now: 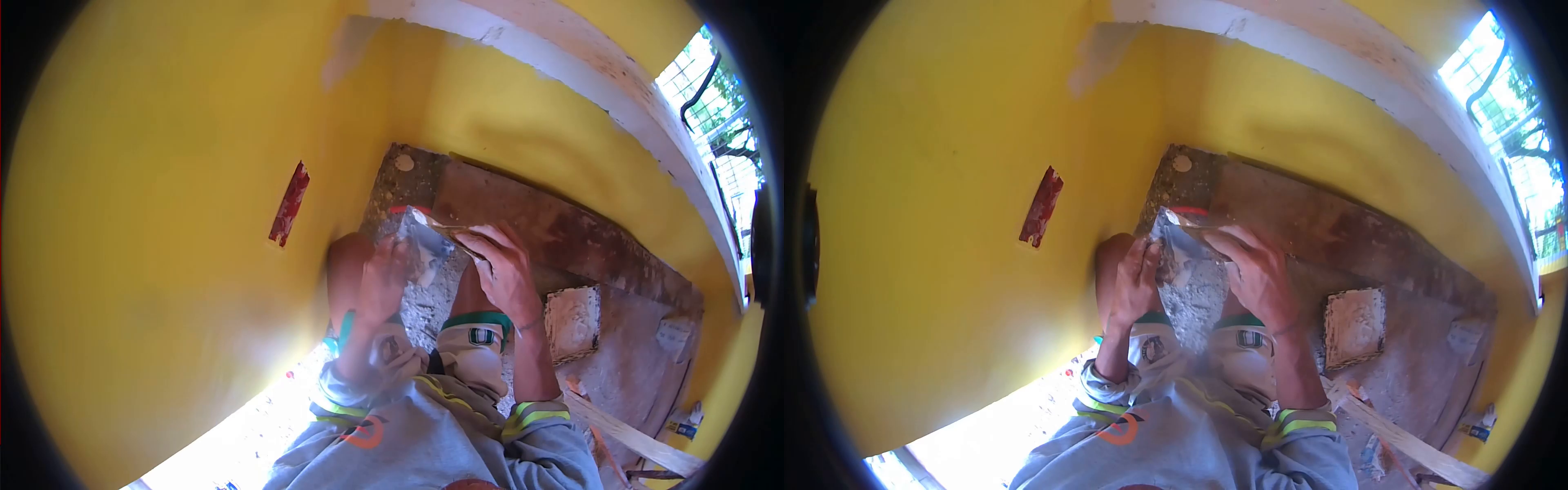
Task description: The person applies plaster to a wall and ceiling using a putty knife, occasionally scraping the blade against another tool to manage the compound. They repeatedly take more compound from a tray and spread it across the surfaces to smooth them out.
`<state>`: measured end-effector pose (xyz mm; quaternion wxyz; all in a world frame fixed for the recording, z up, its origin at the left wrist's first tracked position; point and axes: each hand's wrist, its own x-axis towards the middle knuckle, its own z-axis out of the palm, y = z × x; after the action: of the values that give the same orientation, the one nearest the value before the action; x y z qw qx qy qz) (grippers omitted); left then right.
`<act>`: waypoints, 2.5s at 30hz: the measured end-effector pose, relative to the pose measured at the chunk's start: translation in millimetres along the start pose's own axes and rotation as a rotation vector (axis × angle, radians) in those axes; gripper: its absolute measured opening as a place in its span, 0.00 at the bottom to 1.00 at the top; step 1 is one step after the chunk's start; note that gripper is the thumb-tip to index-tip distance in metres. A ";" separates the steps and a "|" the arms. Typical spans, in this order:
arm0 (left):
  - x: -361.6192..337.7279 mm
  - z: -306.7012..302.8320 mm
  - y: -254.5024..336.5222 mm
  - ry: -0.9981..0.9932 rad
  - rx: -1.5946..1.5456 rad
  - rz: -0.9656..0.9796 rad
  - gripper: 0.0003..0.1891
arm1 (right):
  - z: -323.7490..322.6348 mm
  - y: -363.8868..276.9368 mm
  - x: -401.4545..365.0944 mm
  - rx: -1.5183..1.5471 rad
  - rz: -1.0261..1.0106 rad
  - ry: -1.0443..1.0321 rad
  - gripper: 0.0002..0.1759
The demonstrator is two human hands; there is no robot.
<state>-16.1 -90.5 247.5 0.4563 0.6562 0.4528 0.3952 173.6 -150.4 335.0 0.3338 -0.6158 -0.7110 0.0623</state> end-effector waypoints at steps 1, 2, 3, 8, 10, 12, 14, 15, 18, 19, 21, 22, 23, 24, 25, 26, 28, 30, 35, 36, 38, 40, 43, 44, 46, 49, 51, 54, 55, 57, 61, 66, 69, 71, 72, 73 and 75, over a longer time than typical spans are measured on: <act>-1.7 1.0 -2.9 0.025 0.023 0.056 0.17 | -1.7 0.9 1.5 0.007 -0.024 -0.021 0.24; -1.4 0.9 -8.3 0.007 0.033 0.102 0.16 | -2.2 3.5 2.4 -0.028 -0.036 -0.037 0.24; 2.1 -1.0 -11.5 -0.011 0.043 0.150 0.16 | -2.8 6.7 3.2 -0.062 -0.049 -0.052 0.23; 5.1 -5.2 -12.8 -0.075 0.085 0.140 0.16 | -1.5 9.0 3.9 -0.188 -0.125 -0.150 0.24; 3.6 -7.2 3.0 -0.087 0.110 -0.007 0.18 | -0.3 7.8 -0.1 -0.225 -0.143 -0.174 0.23; 7.5 -14.2 24.8 -0.102 0.122 -0.180 0.18 | -11.3 9.5 -1.7 -0.150 -0.081 -0.307 0.23; 17.9 -18.5 25.4 -0.086 0.107 -0.211 0.18 | -27.0 15.3 1.5 -0.042 0.006 -0.309 0.23; 21.0 -19.8 10.1 -0.063 0.090 -0.156 0.18 | -35.3 20.0 3.8 0.036 0.061 -0.249 0.24; 27.2 -14.0 -45.3 -0.054 0.070 -0.145 0.18 | -67.3 19.0 26.6 -0.253 -0.047 0.117 0.27; 26.8 -11.0 -59.2 -0.059 0.101 -0.120 0.18 | -78.3 12.7 39.1 -0.429 -0.122 0.269 0.28; 25.9 -5.2 -86.5 -0.067 0.162 -0.068 0.18 | -94.3 -4.1 71.6 -0.667 -0.321 0.432 0.30; 20.6 -0.1 -109.4 -0.052 0.240 0.037 0.17 | -93.1 1.0 87.0 -0.768 -0.348 0.456 0.30; 16.9 5.7 -123.9 -0.046 0.247 0.084 0.17 | -92.4 7.3 102.9 -0.868 -0.377 0.478 0.30; 13.2 11.6 -138.3 -0.040 0.255 0.131 0.17 | -92.3 12.9 113.6 -0.967 -0.407 0.499 0.31; 12.4 19.1 -147.5 -0.044 0.195 0.122 0.17 | -90.3 20.4 119.6 -1.070 -0.393 0.472 0.31; 11.2 27.8 -156.7 -0.046 0.135 0.112 0.17 | -85.5 30.2 123.3 -1.173 -0.380 0.442 0.31; 11.3 41.1 -160.4 -0.043 0.009 0.084 0.17 | -77.2 38.9 125.8 -1.303 -0.381 0.410 0.30; 11.8 41.9 -158.2 -0.065 -0.078 0.076 0.18 | -70.6 41.9 126.1 -1.358 -0.404 0.406 0.29; 13.2 39.2 -174.0 -0.144 -0.075 0.119 0.18 | -64.0 42.0 134.2 -1.374 -0.368 0.428 0.28; 13.9 38.6 -169.9 -0.142 -0.071 0.128 0.18 | -63.2 43.9 136.6 -1.382 -0.367 0.435 0.28; 12.1 39.2 -162.3 -0.119 -0.091 0.134 0.18 | -63.2 52.9 142.2 -1.382 -0.369 0.447 0.29; 10.5 37.3 -161.2 -0.125 -0.102 0.113 0.18 | -63.4 62.6 143.5 -1.381 -0.368 0.454 0.29; 12.1 37.7 -150.5 -0.117 -0.119 0.030 0.18 | -59.6 74.2 139.6 -1.370 -0.360 0.424 0.29; 11.9 37.6 -145.4 -0.109 -0.125 -0.004 0.18 | -56.6 74.7 134.4 -1.359 -0.354 0.392 0.29; 11.0 37.5 -135.8 -0.098 -0.186 -0.045 0.18 | -56.2 70.1 126.2 -1.322 -0.342 0.374 0.30; 10.7 37.7 -153.4 -0.126 -0.147 0.003 0.17 | -59.2 58.6 125.6 -1.246 -0.339 0.419 0.30; 8.6 38.8 -162.2 -0.129 -0.082 0.070 0.17 | -66.2 48.3 133.8 -1.209 -0.341 0.461 0.30; 10.3 39.1 -154.2 -0.088 -0.040 0.141 0.16 | -64.1 53.4 142.5 -1.277 -0.340 0.427 0.30; 10.1 39.2 -151.3 -0.080 -0.055 0.141 0.16 | -60.8 56.0 140.3 -1.300 -0.339 0.396 0.30; 10.3 38.5 -157.6 -0.102 -0.062 0.097 0.16 | -52.2 59.7 135.2 -1.343 -0.342 0.339 0.30; 9.3 36.6 -167.7 -0.145 -0.033 0.036 0.17 | -43.8 45.6 134.4 -1.291 -0.344 0.342 0.30; 7.9 30.5 -143.1 -0.117 -0.007 0.116 0.19 | -41.8 35.9 162.1 -1.322 -0.396 0.455 0.31; 7.3 36.1 -157.6 -0.089 -0.066 0.131 0.19 | -32.9 44.6 173.5 -1.376 -0.372 0.471 0.31; 6.1 36.1 -157.3 -0.103 -0.075 0.093 0.19 | -28.9 55.1 180.1 -1.416 -0.370 0.501 0.32; 6.0 35.5 -155.0 -0.108 -0.078 0.085 0.18 | -25.8 58.2 180.8 -1.435 -0.368 0.515 0.32; 5.6 34.3 -152.9 -0.109 -0.079 0.098 0.18 | -21.6 59.7 177.8 -1.417 -0.354 0.502 0.32; 4.9 32.1 -152.7 -0.110 -0.065 0.127 0.18 | -15.9 58.7 172.1 -1.386 -0.332 0.485 0.32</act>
<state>-20.4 -67.1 93.2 0.4756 0.6892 0.3715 0.4009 228.2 16.0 386.5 0.0221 -0.5663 -0.5774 -0.5878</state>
